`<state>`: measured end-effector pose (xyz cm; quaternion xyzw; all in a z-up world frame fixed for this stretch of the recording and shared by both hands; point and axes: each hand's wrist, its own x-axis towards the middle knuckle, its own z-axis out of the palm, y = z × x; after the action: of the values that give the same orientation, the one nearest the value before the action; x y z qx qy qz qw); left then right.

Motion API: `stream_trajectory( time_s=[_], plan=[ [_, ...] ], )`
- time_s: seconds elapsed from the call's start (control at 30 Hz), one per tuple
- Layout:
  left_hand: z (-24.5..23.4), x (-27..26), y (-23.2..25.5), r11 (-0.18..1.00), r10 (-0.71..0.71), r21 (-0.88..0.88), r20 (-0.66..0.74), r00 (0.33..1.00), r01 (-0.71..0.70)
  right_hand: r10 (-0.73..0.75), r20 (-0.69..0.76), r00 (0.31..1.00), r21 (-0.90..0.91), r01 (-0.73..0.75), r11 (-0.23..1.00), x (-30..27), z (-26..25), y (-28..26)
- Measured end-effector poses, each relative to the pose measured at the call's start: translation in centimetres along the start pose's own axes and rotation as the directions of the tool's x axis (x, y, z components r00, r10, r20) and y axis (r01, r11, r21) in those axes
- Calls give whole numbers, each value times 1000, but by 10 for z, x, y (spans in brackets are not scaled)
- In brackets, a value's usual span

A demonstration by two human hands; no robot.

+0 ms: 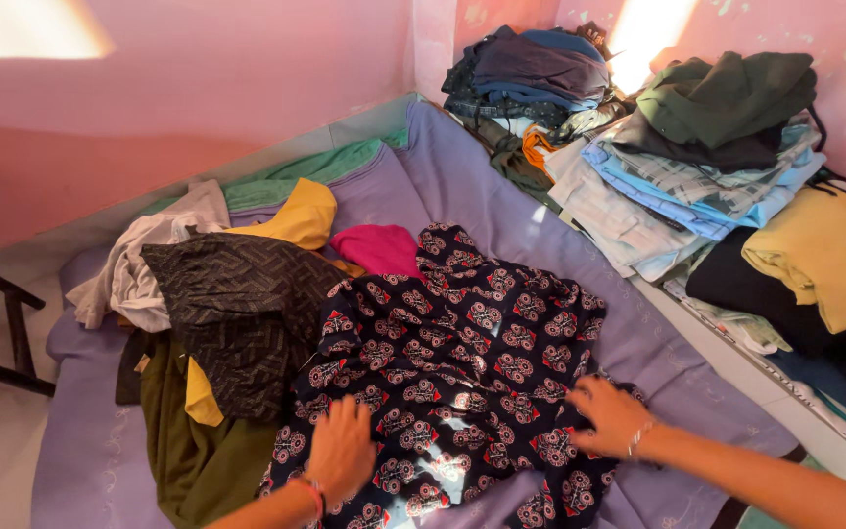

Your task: The person folds several garments on a bed, including a dark patterned top, a dark patterned bottom, and a yellow shirt. Each item is smoothed, folded into a compact rectangle, and placed on the bed.

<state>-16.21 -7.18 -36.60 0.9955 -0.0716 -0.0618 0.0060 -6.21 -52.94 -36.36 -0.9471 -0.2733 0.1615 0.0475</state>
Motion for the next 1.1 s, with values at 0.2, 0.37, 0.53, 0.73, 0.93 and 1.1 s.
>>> stream_trajectory(
  time_s=[0.2, 0.37, 0.53, 0.73, 0.93, 1.1],
  plan=[
    [137, -40, -6, 889, 457, 119, -213, 864, -442, -426, 400, 812, -88, 496, 864, -50, 41, -33],
    [209, -46, -11, 774, 611, 447, -340, 715, -449, -506, 301, 808, -229, 576, 785, -45, 80, -24],
    [195, -38, -34, 676, 714, 114, 142, 685, -728, -380, 351, 856, -45, 420, 906, -23, 75, -13],
    [107, -24, -18, 702, 629, 22, 451, 633, -712, -409, 197, 891, 501, 267, 823, -5, 31, 11],
    [21, 6, 42, 729, 549, 24, 576, 605, -684, 355, -126, 926, 472, -259, 843, 18, 35, 73],
    [8, 59, 85, 750, 661, 16, -56, 748, -662, 489, -248, 837, 368, -385, 846, 9, 54, 128]
  ],
)
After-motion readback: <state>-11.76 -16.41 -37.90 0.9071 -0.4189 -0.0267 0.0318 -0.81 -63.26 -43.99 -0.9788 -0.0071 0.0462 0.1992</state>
